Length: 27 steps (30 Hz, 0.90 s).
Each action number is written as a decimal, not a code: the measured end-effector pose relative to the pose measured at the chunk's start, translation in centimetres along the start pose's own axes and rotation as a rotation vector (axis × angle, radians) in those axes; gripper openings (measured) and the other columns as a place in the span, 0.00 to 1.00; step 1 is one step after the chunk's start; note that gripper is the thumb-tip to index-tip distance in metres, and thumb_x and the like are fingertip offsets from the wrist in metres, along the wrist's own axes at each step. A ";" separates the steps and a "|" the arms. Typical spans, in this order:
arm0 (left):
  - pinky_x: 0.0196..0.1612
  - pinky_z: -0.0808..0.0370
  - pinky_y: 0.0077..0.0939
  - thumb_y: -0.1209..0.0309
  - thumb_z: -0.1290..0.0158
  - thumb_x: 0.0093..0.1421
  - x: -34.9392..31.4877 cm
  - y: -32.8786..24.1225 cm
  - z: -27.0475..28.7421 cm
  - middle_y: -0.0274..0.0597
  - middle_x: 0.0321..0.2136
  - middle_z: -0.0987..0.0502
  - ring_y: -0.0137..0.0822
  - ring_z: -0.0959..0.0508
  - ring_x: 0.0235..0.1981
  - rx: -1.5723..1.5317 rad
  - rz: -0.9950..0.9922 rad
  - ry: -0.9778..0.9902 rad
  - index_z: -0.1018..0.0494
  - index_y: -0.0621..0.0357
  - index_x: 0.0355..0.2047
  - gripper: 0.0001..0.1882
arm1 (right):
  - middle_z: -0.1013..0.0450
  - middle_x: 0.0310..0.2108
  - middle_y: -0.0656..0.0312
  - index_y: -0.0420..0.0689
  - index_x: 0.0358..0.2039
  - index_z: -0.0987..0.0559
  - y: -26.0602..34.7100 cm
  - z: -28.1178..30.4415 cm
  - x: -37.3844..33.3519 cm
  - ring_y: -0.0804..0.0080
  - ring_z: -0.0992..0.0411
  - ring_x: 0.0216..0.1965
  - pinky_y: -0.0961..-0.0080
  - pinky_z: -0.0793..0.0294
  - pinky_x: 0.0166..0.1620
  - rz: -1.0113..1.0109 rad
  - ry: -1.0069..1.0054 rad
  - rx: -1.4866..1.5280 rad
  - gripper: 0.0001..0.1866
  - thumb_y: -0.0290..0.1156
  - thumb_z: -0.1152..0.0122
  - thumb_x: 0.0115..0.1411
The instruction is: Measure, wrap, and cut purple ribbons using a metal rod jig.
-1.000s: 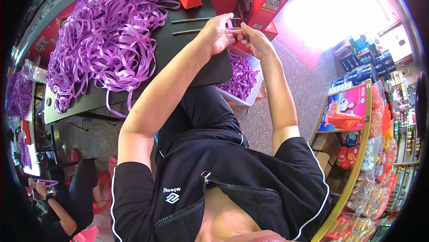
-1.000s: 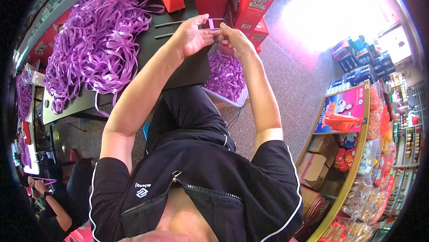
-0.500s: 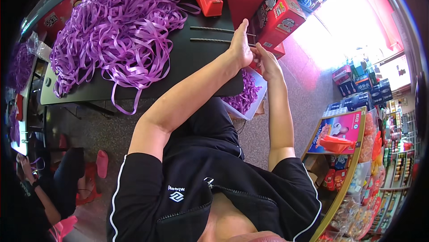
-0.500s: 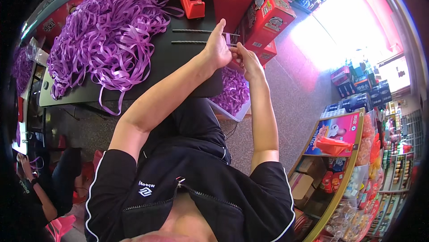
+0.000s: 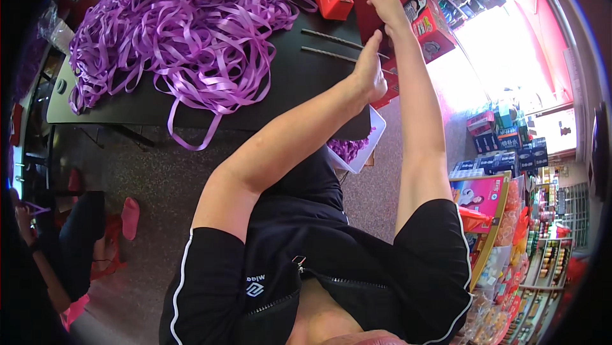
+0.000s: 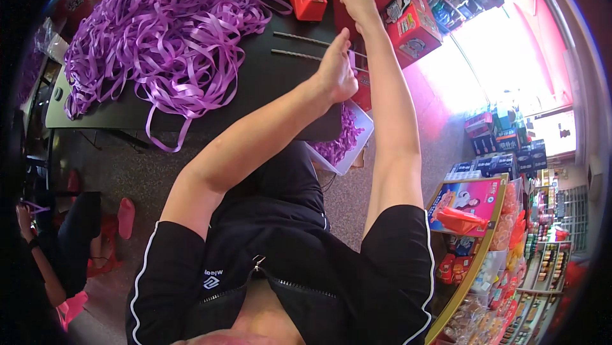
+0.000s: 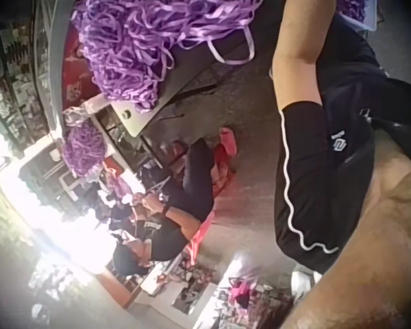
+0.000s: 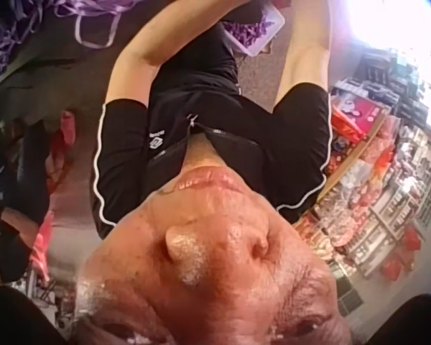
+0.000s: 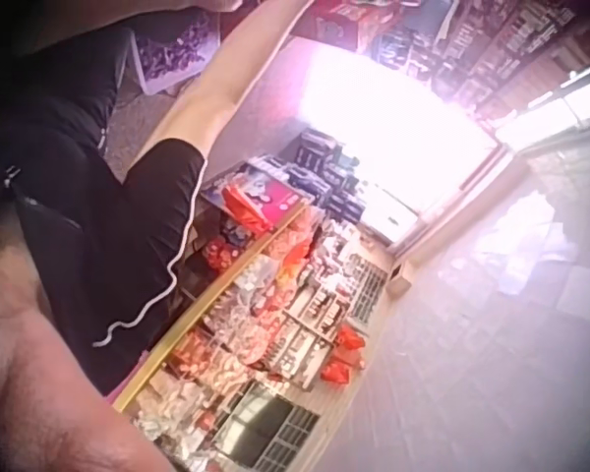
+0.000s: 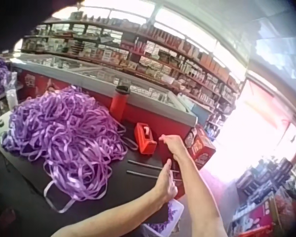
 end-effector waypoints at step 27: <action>0.59 0.45 0.38 0.44 0.57 0.62 -0.9 -0.8 -0.3 0.35 0.57 0.37 0.35 0.38 0.57 -0.069 0.027 -0.058 0.42 0.47 0.57 0.30 | 0.36 0.19 0.79 0.51 0.27 0.21 -1.5 -3.9 -1.7 0.90 0.46 0.18 0.87 0.53 0.21 -0.433 0.258 0.250 0.12 0.46 0.37 0.54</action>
Point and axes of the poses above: each hand's wrist, its own x-axis towards the middle knuckle, its own z-axis out of the back of the hand, y = z × x, the point moved 9 cm from there along x, towards the middle knuckle
